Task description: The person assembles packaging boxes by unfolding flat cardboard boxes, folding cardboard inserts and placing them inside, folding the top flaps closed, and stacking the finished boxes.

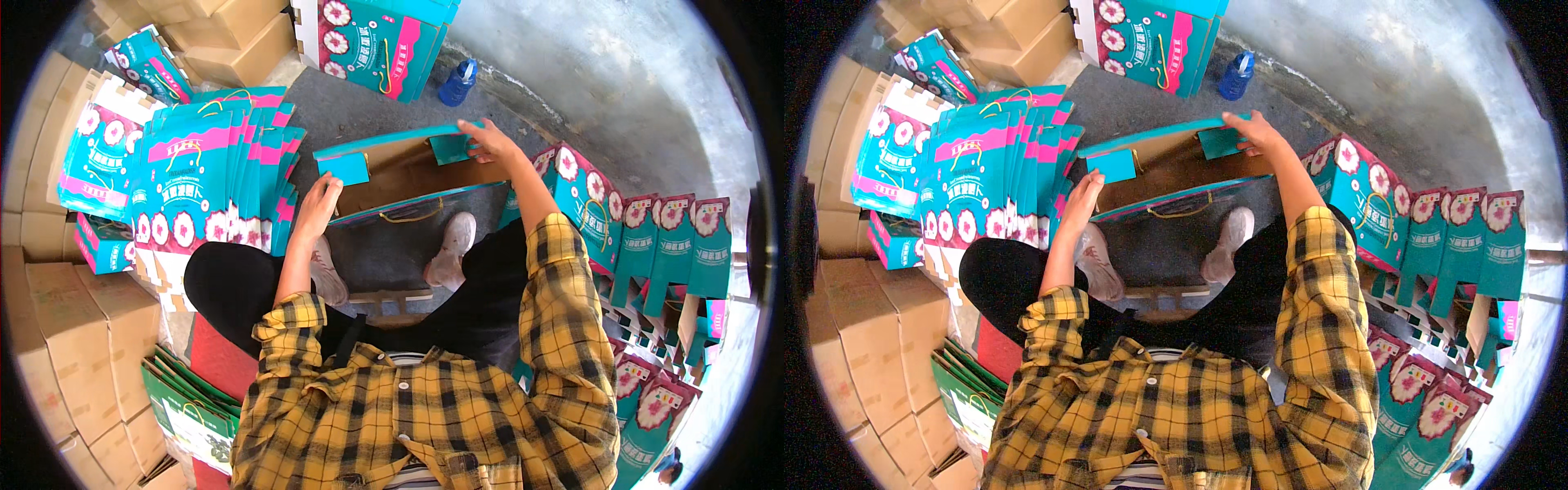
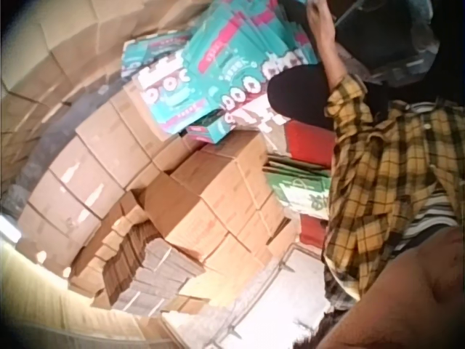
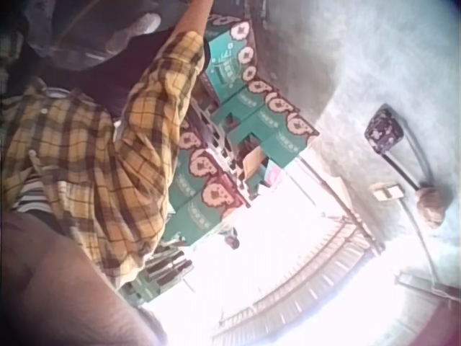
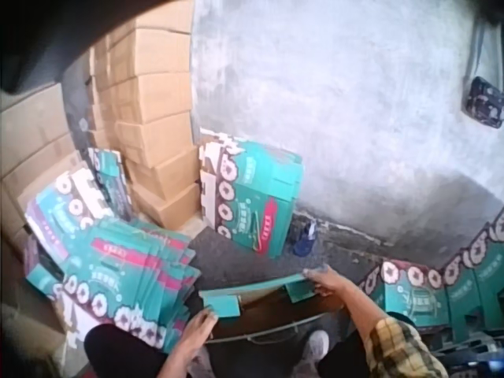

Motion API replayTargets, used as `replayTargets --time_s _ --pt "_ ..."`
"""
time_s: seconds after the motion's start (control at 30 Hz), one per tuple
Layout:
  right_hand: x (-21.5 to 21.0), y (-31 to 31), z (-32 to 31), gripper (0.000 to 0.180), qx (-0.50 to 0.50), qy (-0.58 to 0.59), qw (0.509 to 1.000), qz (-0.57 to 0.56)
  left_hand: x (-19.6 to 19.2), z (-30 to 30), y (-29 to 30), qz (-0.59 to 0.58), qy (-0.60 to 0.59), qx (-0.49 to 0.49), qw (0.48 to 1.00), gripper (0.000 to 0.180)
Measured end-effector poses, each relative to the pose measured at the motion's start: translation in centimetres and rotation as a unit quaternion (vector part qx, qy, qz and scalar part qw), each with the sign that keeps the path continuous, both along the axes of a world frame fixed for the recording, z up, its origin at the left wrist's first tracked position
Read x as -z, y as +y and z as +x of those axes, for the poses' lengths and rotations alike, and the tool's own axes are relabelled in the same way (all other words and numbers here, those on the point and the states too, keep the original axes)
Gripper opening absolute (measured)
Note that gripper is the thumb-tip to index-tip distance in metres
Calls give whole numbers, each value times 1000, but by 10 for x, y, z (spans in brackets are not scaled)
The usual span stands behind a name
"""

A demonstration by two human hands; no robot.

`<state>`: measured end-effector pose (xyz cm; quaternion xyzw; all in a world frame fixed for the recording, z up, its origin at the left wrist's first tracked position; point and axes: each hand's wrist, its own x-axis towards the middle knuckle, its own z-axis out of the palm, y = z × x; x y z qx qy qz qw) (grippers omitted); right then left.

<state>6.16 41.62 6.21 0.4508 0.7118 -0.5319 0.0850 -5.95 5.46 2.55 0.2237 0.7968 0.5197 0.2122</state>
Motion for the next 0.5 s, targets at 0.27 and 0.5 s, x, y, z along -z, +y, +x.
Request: replayTargets --time_s 0.27,0.5 --pt "21 -9 3 76 -400 8 794 458 -8 1 -21 -30 44 -54 997 47" --pt "15 -26 -23 91 -469 -159 746 445 2 -3 -3 -42 17 34 998 52"
